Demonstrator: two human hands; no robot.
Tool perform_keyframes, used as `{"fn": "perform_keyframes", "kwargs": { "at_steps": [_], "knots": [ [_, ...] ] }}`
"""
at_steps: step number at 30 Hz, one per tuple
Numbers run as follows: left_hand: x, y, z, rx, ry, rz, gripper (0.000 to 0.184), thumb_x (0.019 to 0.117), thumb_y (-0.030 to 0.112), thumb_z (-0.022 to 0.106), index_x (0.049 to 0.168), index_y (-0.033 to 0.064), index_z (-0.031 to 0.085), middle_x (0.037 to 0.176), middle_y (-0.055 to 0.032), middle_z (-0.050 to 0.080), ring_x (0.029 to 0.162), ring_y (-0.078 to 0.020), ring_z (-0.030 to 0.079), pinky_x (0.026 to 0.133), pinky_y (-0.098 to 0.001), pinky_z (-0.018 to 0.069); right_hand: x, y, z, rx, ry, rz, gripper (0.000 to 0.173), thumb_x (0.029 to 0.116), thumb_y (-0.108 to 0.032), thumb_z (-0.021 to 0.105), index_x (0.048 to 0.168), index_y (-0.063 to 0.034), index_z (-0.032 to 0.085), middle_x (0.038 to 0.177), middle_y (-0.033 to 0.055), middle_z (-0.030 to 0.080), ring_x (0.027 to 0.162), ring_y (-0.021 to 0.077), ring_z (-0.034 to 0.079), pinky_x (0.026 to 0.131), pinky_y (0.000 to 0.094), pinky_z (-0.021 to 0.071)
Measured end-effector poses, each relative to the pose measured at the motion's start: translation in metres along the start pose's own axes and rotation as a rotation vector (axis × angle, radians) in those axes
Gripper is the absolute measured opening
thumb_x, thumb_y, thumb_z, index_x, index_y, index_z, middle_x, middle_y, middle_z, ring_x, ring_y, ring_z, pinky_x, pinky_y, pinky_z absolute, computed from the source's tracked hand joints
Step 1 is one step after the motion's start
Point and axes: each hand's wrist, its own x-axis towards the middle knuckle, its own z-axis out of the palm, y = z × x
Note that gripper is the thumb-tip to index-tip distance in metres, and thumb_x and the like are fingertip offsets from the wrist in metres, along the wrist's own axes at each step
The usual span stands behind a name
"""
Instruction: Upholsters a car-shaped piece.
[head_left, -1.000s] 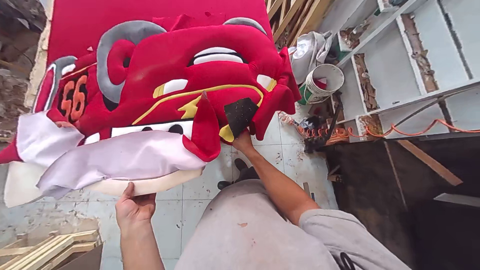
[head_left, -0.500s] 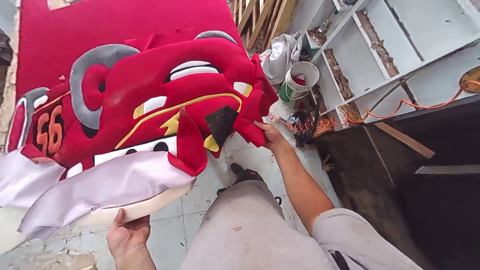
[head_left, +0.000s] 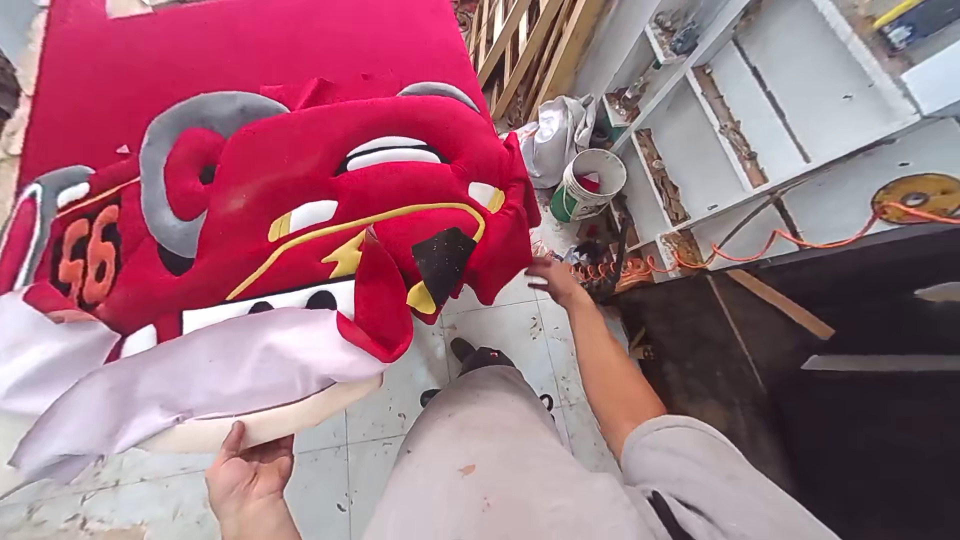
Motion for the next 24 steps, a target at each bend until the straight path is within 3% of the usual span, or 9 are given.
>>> {"fn": "perform_keyframes", "kwargs": {
  "at_steps": [3,6,9,12,14,18,20,24],
  "knots": [
    [0.0,-0.001,0.001,0.001,0.002,-0.011,0.031,0.105,0.033,0.048,0.129,0.0129,0.051,0.118,-0.0087,0.066,0.105,-0.0223,0.07,0.087,-0.045,0.0604,0.033,-0.05,-0.024,0.19,0.209,-0.326,0.049,0.1041,-0.022,0.043,0.151,-0.0069,0.041,0.149,0.0125,0.049,0.132,0.0238,0.053,0.103,0.0465,0.0491],
    [0.0,-0.001,0.003,0.018,-0.002,-0.01,0.033,0.1044,0.035,0.047,0.13,0.0141,0.049,0.121,-0.0082,0.064,0.109,-0.0219,0.068,0.089,-0.0454,0.0593,0.067,-0.106,-0.016,0.091,0.132,-0.407,0.053,0.1066,-0.035,0.045,0.152,-0.007,0.044,0.15,0.0139,0.052,0.136,0.024,0.051,0.108,0.0472,0.0457],
    [0.002,0.002,0.0,0.024,-0.033,-0.021,0.035,0.1041,0.037,0.047,0.131,0.0141,0.048,0.124,-0.0096,0.064,0.112,-0.0243,0.068,0.09,-0.0482,0.059,0.082,-0.145,0.009,-0.133,-0.09,-0.348,0.052,0.1052,-0.042,0.051,0.142,-0.0051,0.054,0.131,0.016,0.064,0.118,0.0233,0.064,0.1,0.0451,0.0535],
    [0.0,0.002,0.003,0.046,-0.022,-0.015,0.039,0.1043,0.037,0.045,0.135,0.0147,0.046,0.129,-0.0096,0.061,0.116,-0.0248,0.065,0.093,-0.0496,0.0569,0.089,-0.161,0.017,-0.216,-0.182,-0.314,0.04,0.1029,-0.036,0.06,0.121,-0.0013,0.065,0.102,0.0125,0.071,0.09,0.0188,0.07,0.085,0.0416,0.0584],
    [-0.002,0.001,0.003,0.053,-0.021,-0.005,0.041,0.1041,0.036,0.047,0.138,0.0141,0.044,0.132,-0.0108,0.06,0.119,-0.0259,0.063,0.095,-0.0511,0.056,0.082,-0.165,0.011,-0.251,-0.183,-0.331,0.03,0.1038,-0.027,0.06,0.113,0.0005,0.066,0.09,0.0098,0.07,0.078,0.0156,0.068,0.076,0.0378,0.0587],
    [0.006,-0.001,0.001,0.081,0.02,0.041,0.037,0.1037,0.036,0.047,0.135,0.0149,0.049,0.127,-0.0085,0.063,0.116,-0.0239,0.065,0.092,-0.0496,0.0576,0.069,-0.159,-0.01,-0.281,-0.059,-0.409,0.023,0.103,-0.021,0.061,0.102,0.0014,0.068,0.087,0.0102,0.068,0.078,0.0158,0.065,0.078,0.0402,0.0551],
    [0.01,-0.001,-0.005,0.025,-0.005,0.008,0.05,0.1046,0.038,0.048,0.146,0.0113,0.04,0.142,-0.0149,0.054,0.131,-0.03,0.057,0.104,-0.0528,0.0522,0.081,-0.133,-0.013,-0.203,-0.021,-0.433,0.022,0.102,-0.021,0.062,0.095,-0.0003,0.066,0.08,0.0079,0.065,0.073,0.0148,0.062,0.073,0.0394,0.0535],
    [0.009,-0.003,0.001,-0.003,0.055,-0.005,0.061,0.1028,0.042,0.051,0.152,0.0101,0.034,0.151,-0.0179,0.047,0.138,-0.0333,0.051,0.109,-0.0546,0.0489,0.121,-0.073,0.003,-0.038,-0.098,-0.409,0.03,0.105,-0.03,0.058,0.1,-0.0022,0.067,0.082,0.0075,0.066,0.071,0.0138,0.063,0.071,0.0382,0.0557]
  ]
}}
